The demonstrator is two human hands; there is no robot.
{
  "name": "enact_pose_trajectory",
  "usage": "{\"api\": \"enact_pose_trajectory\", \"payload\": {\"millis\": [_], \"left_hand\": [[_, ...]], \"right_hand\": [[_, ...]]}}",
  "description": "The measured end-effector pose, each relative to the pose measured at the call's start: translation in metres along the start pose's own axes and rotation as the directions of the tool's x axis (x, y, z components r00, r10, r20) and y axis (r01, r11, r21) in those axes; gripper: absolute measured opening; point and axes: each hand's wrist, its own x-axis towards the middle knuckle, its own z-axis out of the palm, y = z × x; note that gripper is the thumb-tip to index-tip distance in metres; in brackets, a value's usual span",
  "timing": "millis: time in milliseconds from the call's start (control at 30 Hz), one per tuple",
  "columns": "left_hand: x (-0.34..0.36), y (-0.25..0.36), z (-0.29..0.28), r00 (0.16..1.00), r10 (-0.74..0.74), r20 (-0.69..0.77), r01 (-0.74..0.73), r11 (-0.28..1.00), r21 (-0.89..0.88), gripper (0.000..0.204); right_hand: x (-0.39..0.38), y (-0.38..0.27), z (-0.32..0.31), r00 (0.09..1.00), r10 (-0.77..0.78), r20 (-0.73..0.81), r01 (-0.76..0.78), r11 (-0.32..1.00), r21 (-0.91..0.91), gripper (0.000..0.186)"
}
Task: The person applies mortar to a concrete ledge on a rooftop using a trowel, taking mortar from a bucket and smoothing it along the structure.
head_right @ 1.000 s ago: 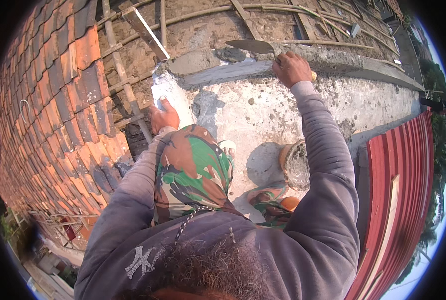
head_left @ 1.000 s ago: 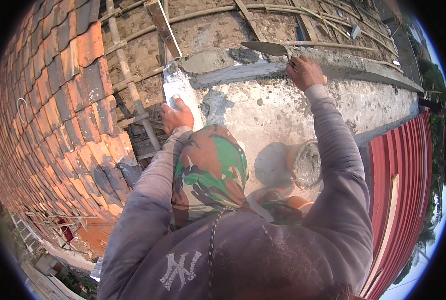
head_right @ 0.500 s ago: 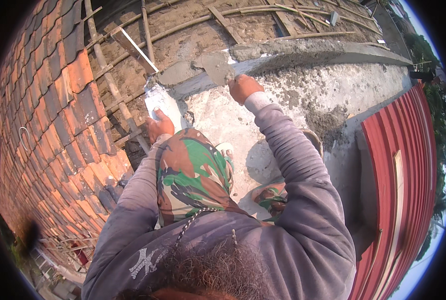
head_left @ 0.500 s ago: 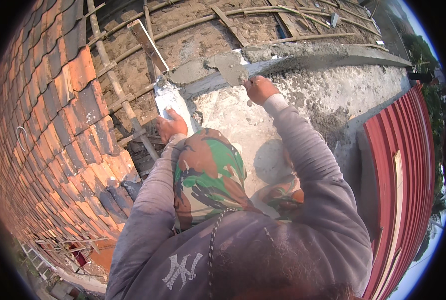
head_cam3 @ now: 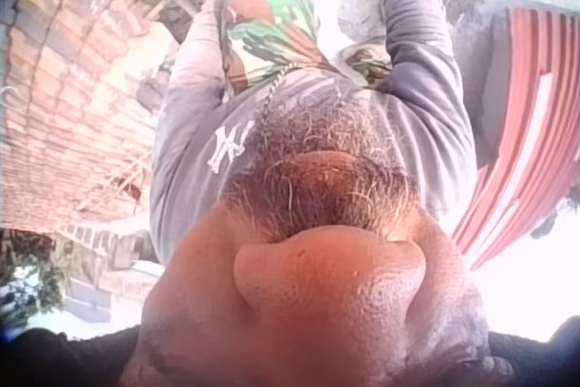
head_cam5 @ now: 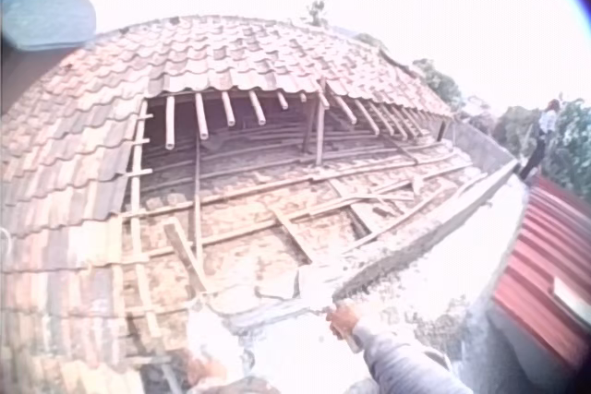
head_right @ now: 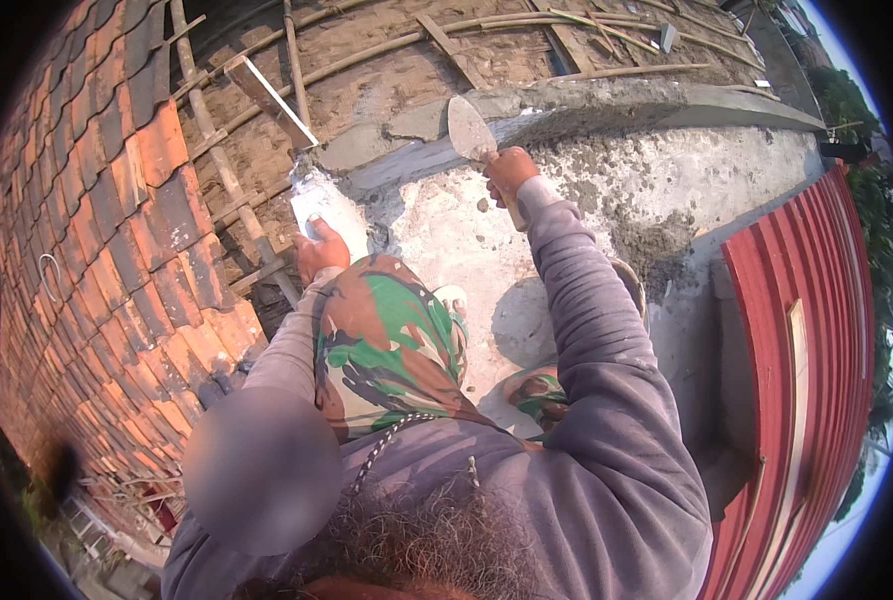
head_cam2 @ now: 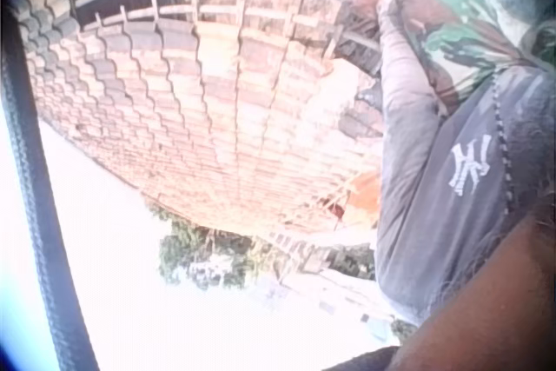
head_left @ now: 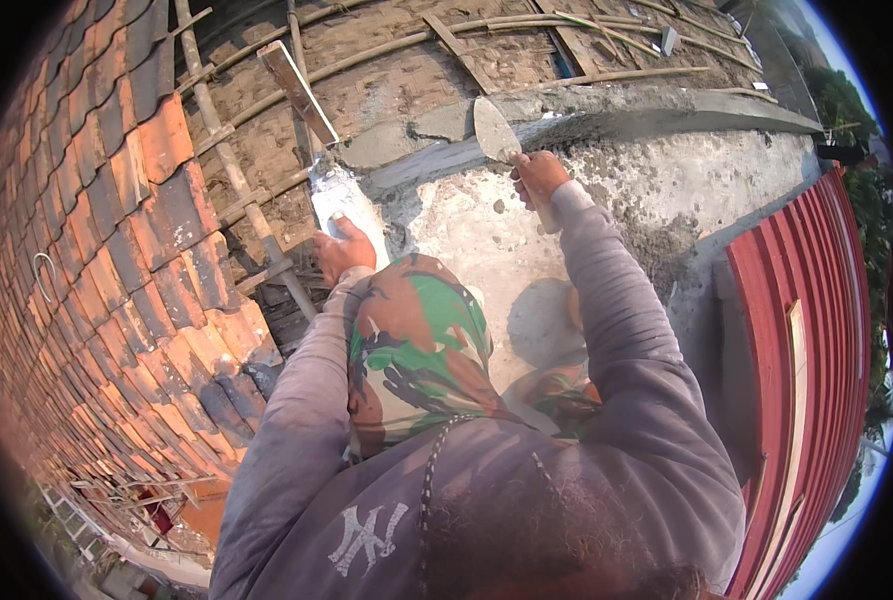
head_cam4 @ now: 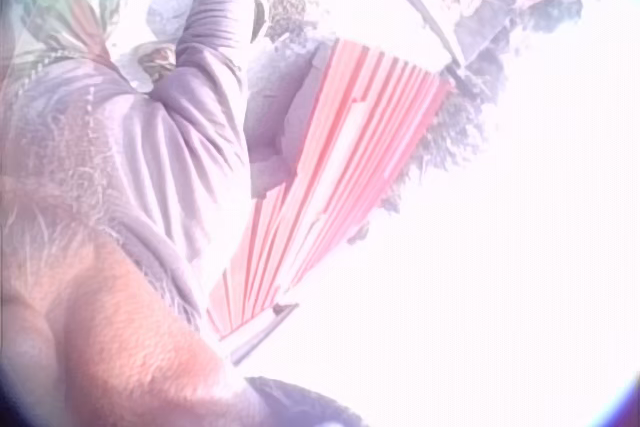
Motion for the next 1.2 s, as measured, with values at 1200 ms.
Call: {"api": "enact_pose_trajectory", "payload": {"millis": [1200], "left_hand": [[-0.022, 0.016, -0.021, 0.992, -0.068, 0.11, 0.068, 0.998, 0.0, 0.09]], "right_hand": [[-0.223, 0.328, -0.173, 0.871, 0.31, -0.382, -0.492, 0.562, -0.665, 0.041]]}}
